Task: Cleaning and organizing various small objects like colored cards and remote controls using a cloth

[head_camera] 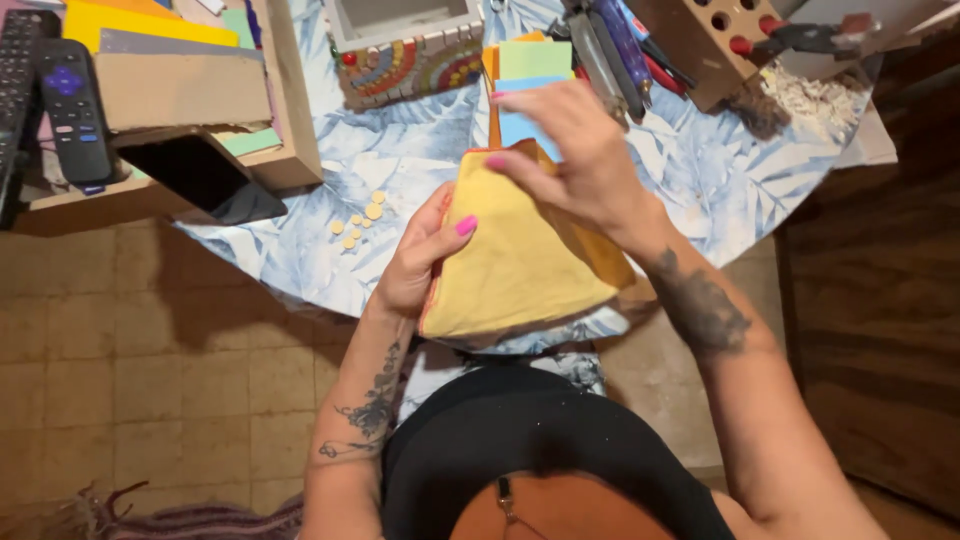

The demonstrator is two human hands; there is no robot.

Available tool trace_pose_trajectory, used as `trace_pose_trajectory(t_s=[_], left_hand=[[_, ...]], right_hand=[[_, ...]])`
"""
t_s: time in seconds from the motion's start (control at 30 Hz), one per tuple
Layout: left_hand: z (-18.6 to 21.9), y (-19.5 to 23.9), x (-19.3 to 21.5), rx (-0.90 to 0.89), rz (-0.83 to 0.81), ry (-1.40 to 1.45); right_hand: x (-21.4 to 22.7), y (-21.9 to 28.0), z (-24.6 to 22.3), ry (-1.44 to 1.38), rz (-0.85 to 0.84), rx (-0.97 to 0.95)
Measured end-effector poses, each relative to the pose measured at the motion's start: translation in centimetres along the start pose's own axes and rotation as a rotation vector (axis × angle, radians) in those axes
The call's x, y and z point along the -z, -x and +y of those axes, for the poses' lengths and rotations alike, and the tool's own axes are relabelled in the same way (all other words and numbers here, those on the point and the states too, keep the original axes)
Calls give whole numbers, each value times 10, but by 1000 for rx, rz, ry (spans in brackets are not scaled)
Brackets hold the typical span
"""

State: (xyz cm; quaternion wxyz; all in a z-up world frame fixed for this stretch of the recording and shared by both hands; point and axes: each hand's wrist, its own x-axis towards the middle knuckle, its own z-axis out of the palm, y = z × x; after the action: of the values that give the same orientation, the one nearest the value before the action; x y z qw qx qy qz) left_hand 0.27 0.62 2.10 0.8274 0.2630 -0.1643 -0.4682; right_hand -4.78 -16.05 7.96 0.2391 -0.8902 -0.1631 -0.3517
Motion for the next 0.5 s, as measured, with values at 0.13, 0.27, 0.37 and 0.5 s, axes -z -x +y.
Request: trace_pose_trajectory(t_s=[0.13, 0.27, 0.37, 0.5], left_hand=[[9, 7, 1, -53, 42, 95], [23, 11, -29, -43, -22, 167], [14, 7, -29, -7, -103, 182], [9, 9, -24, 14, -111, 170]], right_hand=[[24, 24, -23, -21, 76, -439], [38, 65, -25, -245, -250, -1037], [16, 68, -25, -1016, 6, -1339], [8, 103, -13, -1507, 268, -1442]])
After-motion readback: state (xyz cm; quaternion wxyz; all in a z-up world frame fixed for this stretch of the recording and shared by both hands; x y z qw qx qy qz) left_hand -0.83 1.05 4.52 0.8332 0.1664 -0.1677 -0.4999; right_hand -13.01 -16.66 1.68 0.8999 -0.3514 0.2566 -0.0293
